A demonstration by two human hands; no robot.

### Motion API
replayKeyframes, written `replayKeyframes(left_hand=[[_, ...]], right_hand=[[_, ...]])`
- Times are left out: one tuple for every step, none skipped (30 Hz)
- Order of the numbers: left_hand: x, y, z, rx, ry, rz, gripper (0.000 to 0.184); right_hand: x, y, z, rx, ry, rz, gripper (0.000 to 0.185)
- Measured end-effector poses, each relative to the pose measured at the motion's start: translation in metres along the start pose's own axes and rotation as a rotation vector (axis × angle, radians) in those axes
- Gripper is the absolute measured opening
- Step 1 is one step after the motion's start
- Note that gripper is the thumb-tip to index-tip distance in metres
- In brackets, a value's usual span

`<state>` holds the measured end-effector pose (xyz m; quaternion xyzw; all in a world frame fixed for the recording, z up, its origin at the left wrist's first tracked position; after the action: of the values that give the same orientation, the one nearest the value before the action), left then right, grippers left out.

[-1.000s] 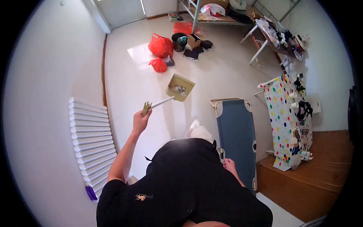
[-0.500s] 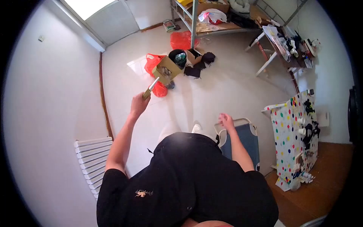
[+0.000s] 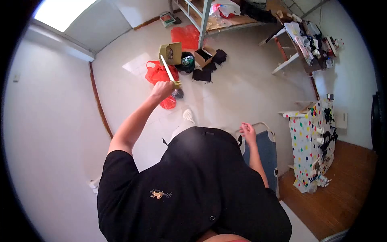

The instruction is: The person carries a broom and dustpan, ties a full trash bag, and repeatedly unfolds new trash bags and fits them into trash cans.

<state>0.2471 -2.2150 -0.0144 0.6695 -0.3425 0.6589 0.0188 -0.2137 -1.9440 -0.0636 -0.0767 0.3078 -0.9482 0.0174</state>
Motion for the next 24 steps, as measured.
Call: replayKeyframes(left_hand=[[0.0,0.008,0.002,-0.037,0.059,0.01,0.019],[0.001,0.017,0.004,-0.073,0.118,0.016,0.018],[0.002,0.021,0.005,-0.086,0.162,0.019,0.017],[0.002,0.024,0.004,-0.097,0.205,0.021,0.016],[0.002,0.028,0.005,-0.106,0.249,0.021,0.015],[0.002,0.033,0.007,-0.109,0.24,0.037,0.014],[0.0,0.035,0.007,-0.11,0.229,0.055,0.014],[0.003,0.038,0.007,-0.108,0.22,0.068,0.013],[0.008,0.045,0.008,-0.112,0.235,0.063,0.013],[0.006,0.048,0.008,-0.116,0.246,0.066,0.013],[0.003,0.048,0.006,-0.118,0.254,0.074,0.013],[0.003,0.059,0.007,-0.118,0.261,0.075,0.013],[-0.003,0.068,0.007,-0.122,0.265,0.082,0.013],[-0.008,0.065,0.003,-0.121,0.259,0.096,0.013],[0.005,0.062,-0.008,-0.113,0.248,0.098,0.014],[0.012,0.07,-0.011,-0.106,0.264,0.095,0.013],[0.016,0.07,-0.016,-0.1,0.274,0.103,0.013],[0.016,0.068,-0.022,-0.092,0.281,0.115,0.013],[0.018,0.07,-0.03,-0.084,0.283,0.125,0.012],[0.022,0.073,-0.035,-0.097,0.297,0.119,0.011],[0.021,0.07,-0.041,-0.106,0.304,0.123,0.011],[0.025,0.072,-0.045,-0.116,0.317,0.12,0.011],[0.026,0.077,-0.05,-0.061,0.295,0.143,0.011],[0.029,0.074,-0.057,-0.073,0.31,0.148,0.011]], right_hand=[[-0.002,0.0,0.001,-0.004,0.014,-0.012,0.031],[-0.003,0.004,0.004,-0.012,0.013,-0.02,0.031],[-0.005,0.009,0.007,-0.017,0.012,-0.025,0.032],[-0.006,0.015,0.01,-0.021,0.01,-0.029,0.032],[-0.007,0.024,0.014,-0.011,0.004,-0.021,0.032],[-0.006,0.034,0.015,0.001,-0.003,-0.013,0.032],[-0.006,0.043,0.015,0.011,-0.011,-0.002,0.032],[-0.002,0.052,0.02,0.043,-0.042,0.012,0.032],[0.002,0.065,0.026,0.083,-0.072,0.022,0.032],[0.004,0.072,0.028,0.114,-0.101,0.036,0.032],[0.007,0.076,0.026,0.089,-0.094,0.041,0.032],[0.009,0.084,0.036,0.077,-0.085,0.038,0.032],[0.011,0.091,0.038,0.059,-0.075,0.034,0.033],[0.014,0.087,0.044,0.059,-0.069,0.036,0.031],[0.017,0.091,0.048,0.066,-0.062,0.037,0.03],[0.022,0.099,0.054,0.081,-0.052,0.031,0.028],[0.024,0.1,0.055,0.081,-0.05,0.033,0.028],[0.028,0.099,0.051,0.078,-0.047,0.038,0.028],[0.035,0.106,0.052,0.089,-0.044,0.034,0.028],[0.041,0.108,0.051,0.093,-0.033,0.03,0.028],[0.044,0.106,0.045,0.087,-0.023,0.035,0.028],[0.05,0.11,0.042,0.09,-0.011,0.034,0.028],[0.057,0.115,0.041,0.099,-0.009,0.026,0.028],[0.06,0.113,0.037,0.097,-0.01,0.027,0.028]])
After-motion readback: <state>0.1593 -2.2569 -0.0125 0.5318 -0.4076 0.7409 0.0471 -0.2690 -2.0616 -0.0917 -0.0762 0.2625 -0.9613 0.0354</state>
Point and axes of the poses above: each hand's wrist, its own y-axis towards the middle knuckle, its own x-axis out of the back of the hand, z = x × y, the point moved 2 cm from there along y, towards the middle knuckle, and after that the axes turned 15 degrees about z, right-handed, at the moved point
